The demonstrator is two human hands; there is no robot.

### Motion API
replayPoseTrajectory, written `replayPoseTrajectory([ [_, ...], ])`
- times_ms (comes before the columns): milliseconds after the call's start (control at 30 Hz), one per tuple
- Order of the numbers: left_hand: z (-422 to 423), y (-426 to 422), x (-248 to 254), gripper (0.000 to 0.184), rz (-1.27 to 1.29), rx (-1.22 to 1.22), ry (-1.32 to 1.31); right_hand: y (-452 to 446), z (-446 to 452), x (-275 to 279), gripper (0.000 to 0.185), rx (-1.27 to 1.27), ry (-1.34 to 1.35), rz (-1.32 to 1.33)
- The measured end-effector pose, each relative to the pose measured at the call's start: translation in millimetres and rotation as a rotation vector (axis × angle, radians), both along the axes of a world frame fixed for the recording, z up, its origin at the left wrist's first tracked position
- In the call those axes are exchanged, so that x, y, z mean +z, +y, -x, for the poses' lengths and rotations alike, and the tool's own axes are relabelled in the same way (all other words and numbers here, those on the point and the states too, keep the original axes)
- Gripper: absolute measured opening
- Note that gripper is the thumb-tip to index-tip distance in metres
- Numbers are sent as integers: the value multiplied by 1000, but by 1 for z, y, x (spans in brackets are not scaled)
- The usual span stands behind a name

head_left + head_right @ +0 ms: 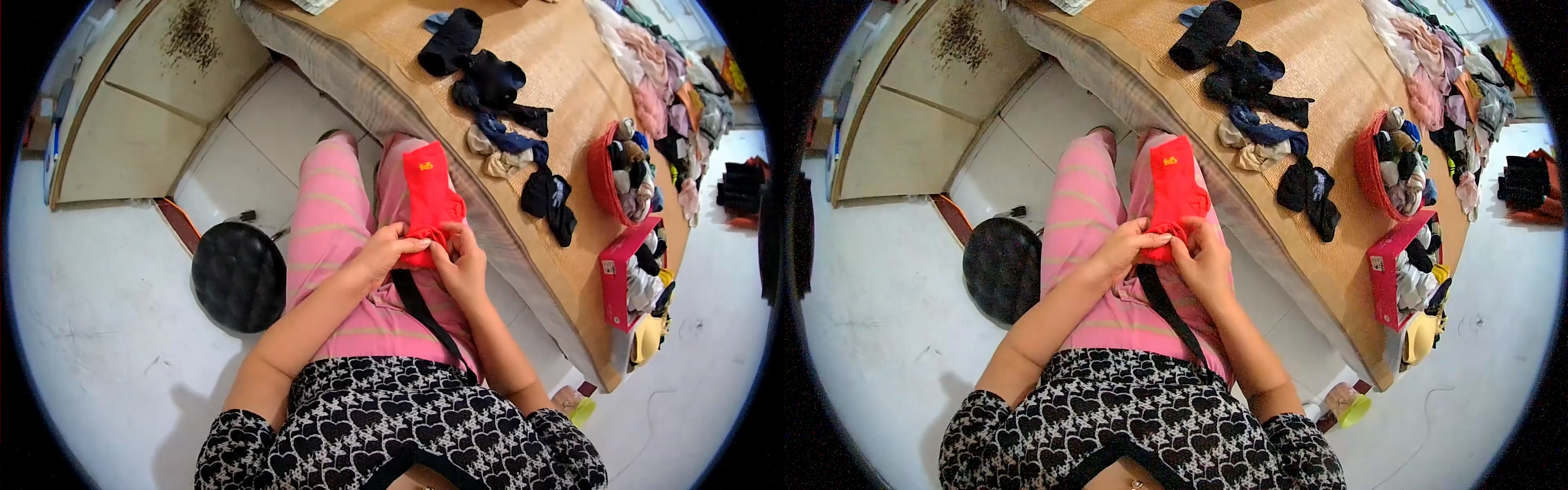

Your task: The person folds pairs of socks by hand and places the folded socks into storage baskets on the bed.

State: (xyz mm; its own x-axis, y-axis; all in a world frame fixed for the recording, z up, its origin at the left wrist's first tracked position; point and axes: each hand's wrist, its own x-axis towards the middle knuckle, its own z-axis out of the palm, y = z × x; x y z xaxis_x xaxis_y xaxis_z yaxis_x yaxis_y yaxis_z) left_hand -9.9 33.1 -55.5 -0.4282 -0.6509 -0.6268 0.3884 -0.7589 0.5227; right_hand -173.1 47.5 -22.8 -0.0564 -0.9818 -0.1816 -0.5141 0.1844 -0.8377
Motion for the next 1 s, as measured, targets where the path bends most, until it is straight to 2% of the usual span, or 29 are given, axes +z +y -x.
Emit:
replayPoseTrajectory([
  [33, 1, 0, -1, 32, 0, 0, 0, 2, 2, 4, 36, 0, -45, -41],
  [67, 2, 0, -3, 30, 22, 53, 5, 3, 3, 9, 36, 0, -45, -42],
  [133, 2, -1, -1, 28, 44, 105, 9, 7, 7, 18, 50, 358, 101, 419],
  [200, -1, -2, 7, 30, -30, 3, -5, 12, 14, 11, 49, 430, 201, 434],
  [267, 3, -2, 22, 30, -30, -54, 22, 12, 17, 11, 46, 429, 375, 599],
  [333, 7, 1, 20, 27, 9, -23, 133, 9, 15, 16, 39, 391, 385, 628],
  [467, 6, 0, 19, 28, 15, -54, 142, 1, 14, 21, 26, 424, 398, 670],
  [533, 2, 0, 20, 29, -276, -7, 340, -2, 13, 24, 23, 417, 380, 682],
  [633, 7, 3, 18, 29, -187, 56, 292, -6, 15, 28, 20, 488, 333, 661],
  [700, 5, 2, 13, 30, -159, 59, 270, -4, 17, 29, 19, 558, 203, 494],
  [733, 5, 1, 11, 32, -128, 61, 249, -2, 17, 28, 19, 558, 205, 494],
  [800, 6, 2, 11, 34, -70, 43, 218, 6, 14, 23, 24, 384, 87, 238],
  [833, 7, 3, 11, 35, -12, 27, 183, 6, 12, 22, 24, 383, 89, 236],
  [900, 8, 3, 16, 35, -69, 100, 264, 4, 8, 20, 29, 93, -65, -26],
  [967, 5, 2, 23, 33, -110, 167, 433, -4, 7, 19, 30, 87, -13, -63],
  [1000, 6, 4, 20, 33, -111, 164, 433, -8, 6, 20, 31, 81, 41, -97],
])
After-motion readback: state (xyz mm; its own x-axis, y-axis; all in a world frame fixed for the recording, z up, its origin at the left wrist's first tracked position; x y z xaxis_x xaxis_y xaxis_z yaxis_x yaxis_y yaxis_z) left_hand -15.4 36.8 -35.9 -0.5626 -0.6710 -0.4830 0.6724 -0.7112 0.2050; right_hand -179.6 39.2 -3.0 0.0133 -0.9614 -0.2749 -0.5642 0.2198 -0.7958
